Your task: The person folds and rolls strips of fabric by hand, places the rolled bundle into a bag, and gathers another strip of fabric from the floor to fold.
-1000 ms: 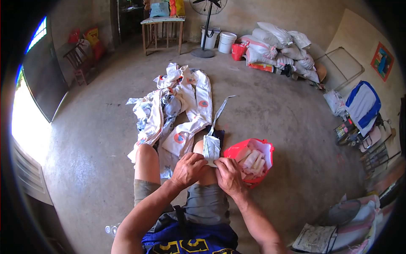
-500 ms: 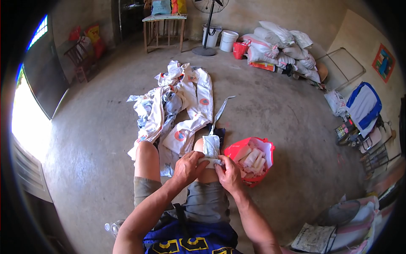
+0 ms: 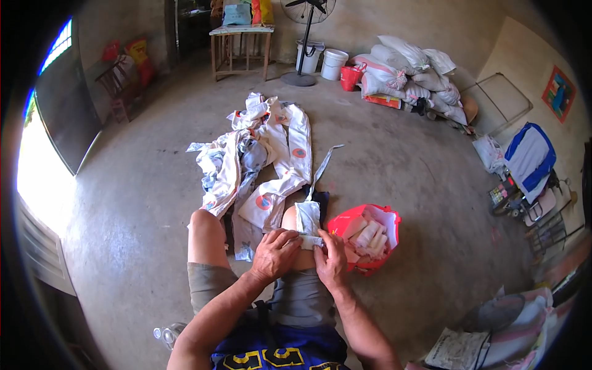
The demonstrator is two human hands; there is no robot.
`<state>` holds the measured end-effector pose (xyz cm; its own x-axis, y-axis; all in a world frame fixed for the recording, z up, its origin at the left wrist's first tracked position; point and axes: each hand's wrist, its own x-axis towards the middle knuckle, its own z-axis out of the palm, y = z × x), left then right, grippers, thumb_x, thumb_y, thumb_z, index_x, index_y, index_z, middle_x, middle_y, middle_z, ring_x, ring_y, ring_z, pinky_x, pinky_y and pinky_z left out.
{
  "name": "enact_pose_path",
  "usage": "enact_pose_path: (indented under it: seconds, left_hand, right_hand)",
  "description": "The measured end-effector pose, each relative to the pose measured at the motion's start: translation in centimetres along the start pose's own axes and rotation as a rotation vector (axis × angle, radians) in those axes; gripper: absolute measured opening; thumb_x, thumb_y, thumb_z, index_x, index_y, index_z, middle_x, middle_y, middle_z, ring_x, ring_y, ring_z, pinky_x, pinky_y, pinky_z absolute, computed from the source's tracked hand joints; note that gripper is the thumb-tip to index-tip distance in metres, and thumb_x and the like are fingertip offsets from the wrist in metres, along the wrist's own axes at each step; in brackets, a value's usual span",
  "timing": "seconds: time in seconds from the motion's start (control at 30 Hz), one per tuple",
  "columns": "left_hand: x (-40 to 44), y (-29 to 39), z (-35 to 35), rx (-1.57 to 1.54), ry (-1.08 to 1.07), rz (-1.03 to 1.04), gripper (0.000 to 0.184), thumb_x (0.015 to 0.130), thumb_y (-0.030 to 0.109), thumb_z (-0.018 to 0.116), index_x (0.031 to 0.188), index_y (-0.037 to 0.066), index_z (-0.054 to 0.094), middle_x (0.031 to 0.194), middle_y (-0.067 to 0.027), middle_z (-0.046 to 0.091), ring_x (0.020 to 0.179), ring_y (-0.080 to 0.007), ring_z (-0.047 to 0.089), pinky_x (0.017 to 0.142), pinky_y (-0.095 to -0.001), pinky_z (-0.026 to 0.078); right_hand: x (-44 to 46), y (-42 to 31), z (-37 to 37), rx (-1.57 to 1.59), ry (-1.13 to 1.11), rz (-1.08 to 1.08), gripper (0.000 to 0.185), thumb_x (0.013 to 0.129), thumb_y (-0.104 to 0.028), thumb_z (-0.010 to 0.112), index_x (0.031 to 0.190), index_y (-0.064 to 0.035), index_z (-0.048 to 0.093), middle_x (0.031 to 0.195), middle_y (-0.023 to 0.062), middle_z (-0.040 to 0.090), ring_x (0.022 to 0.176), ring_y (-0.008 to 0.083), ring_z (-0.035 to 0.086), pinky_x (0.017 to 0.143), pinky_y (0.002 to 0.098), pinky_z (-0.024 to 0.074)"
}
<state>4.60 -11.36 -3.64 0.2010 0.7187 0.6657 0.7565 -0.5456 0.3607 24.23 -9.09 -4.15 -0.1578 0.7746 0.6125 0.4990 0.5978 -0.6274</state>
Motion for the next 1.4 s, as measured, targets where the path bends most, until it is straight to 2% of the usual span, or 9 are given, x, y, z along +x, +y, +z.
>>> enact_pose_path:
  seconds: [0.13, 0.17, 0.37, 0.53, 0.77, 0.9, 1.03, 1.17, 1.4]
  left_hand:
    - [-0.3, -0.1, 0.0, 0.115, 0.007, 0.07, 0.028, 0.085, 0.014, 0.077, 0.113, 0.012, 0.076, 0.127, -0.0024, 0.069, 0.121, -0.0273, 0.063, 0.099, -0.0438, 0.052]
    - [-0.4, -0.1, -0.1, 0.151, 0.0, 0.103, 0.028, 0.084, 0.014, 0.077, 0.113, 0.011, 0.075, 0.128, -0.002, 0.069, 0.122, -0.027, 0.063, 0.099, -0.0437, 0.052]
    - [-0.8, 0.2, 0.0, 0.085, 0.01, 0.051, 0.033, 0.084, 0.015, 0.073, 0.117, 0.007, 0.072, 0.13, -0.0057, 0.068, 0.122, -0.0265, 0.063, 0.102, -0.0431, 0.05]
    - [-1.2, 0.2, -0.1, 0.021, 0.013, 0.012, 0.035, 0.086, 0.018, 0.073, 0.12, 0.007, 0.07, 0.128, -0.0074, 0.069, 0.119, -0.0268, 0.064, 0.101, -0.0428, 0.05]
    - [-1.0, -0.3, -1.6, -0.031, 0.001, 0.028, 0.032, 0.087, 0.021, 0.074, 0.116, 0.01, 0.071, 0.127, -0.0044, 0.07, 0.118, -0.0249, 0.064, 0.099, -0.0421, 0.05]
    - [-0.8, -1.0, -1.0, -0.023, -0.036, 0.014, 0.031, 0.084, 0.019, 0.079, 0.114, 0.012, 0.072, 0.127, -0.003, 0.071, 0.115, -0.024, 0.066, 0.094, -0.0401, 0.052]
    - [-0.9, -1.6, -0.6, -0.111, -0.106, -0.002, 0.033, 0.084, 0.018, 0.076, 0.116, 0.011, 0.071, 0.13, -0.0037, 0.069, 0.118, -0.0231, 0.065, 0.096, -0.0398, 0.052]
    - [-0.5, -1.7, 0.2, -0.213, -0.175, -0.002, 0.043, 0.08, 0.02, 0.07, 0.122, 0.01, 0.069, 0.135, -0.0055, 0.066, 0.122, -0.0258, 0.061, 0.099, -0.0436, 0.051]
    - [0.3, 1.5, 1.6, -0.469, -0.221, 0.007, 0.047, 0.075, 0.021, 0.075, 0.121, 0.011, 0.071, 0.136, -0.0034, 0.066, 0.118, -0.0252, 0.062, 0.095, -0.0416, 0.052]
  right_hand:
    - [0.3, -1.9, -1.0, -0.246, -0.083, -0.207, 0.037, 0.091, 0.003, 0.066, 0.127, -0.0018, 0.07, 0.133, 0.0178, 0.064, 0.118, 0.0378, 0.063, 0.103, 0.0447, 0.0509]
    - [0.4, -2.0, -0.9, -0.245, -0.087, -0.216, 0.033, 0.089, 0.002, 0.066, 0.12, -0.0003, 0.073, 0.137, 0.0141, 0.064, 0.119, 0.0361, 0.064, 0.103, 0.045, 0.0517]
    - [0.0, -0.9, -0.3, -0.165, -0.118, -0.234, 0.035, 0.088, 0.006, 0.063, 0.122, 0.0021, 0.071, 0.13, 0.0129, 0.069, 0.117, 0.0346, 0.065, 0.102, 0.0459, 0.053]
    - [-0.2, -1.5, -0.2, -0.121, -0.138, -0.198, 0.035, 0.09, 0.006, 0.062, 0.124, 0.0014, 0.07, 0.131, 0.014, 0.069, 0.119, 0.0362, 0.065, 0.103, 0.0461, 0.0526]
    - [0.1, -3.1, -0.9, -0.088, -0.216, -0.141, 0.037, 0.092, 0.004, 0.062, 0.129, 0.0012, 0.068, 0.135, 0.0142, 0.067, 0.122, 0.037, 0.063, 0.105, 0.0452, 0.0515]
    - [0.5, -2.4, -0.5, -0.114, -0.253, -0.104, 0.037, 0.092, 0.005, 0.062, 0.128, 0.0015, 0.068, 0.135, 0.0152, 0.067, 0.122, 0.0371, 0.063, 0.106, 0.0454, 0.0512]
    - [0.5, -2.3, -0.4, -0.15, -0.262, -0.057, 0.037, 0.09, 0.007, 0.062, 0.126, 0.0018, 0.068, 0.133, 0.0158, 0.067, 0.121, 0.0373, 0.064, 0.106, 0.0462, 0.051]
    - [-0.5, -1.4, -1.1, -0.144, -0.256, 0.035, 0.037, 0.089, 0.007, 0.061, 0.125, 0.0019, 0.067, 0.131, 0.0173, 0.067, 0.118, 0.0367, 0.066, 0.102, 0.0455, 0.0539]
    - [-3.5, -2.7, -5.2, -0.249, -0.222, 0.172, 0.037, 0.088, 0.007, 0.06, 0.125, 0.0021, 0.065, 0.13, 0.0191, 0.067, 0.115, 0.0366, 0.068, 0.1, 0.0448, 0.0557]
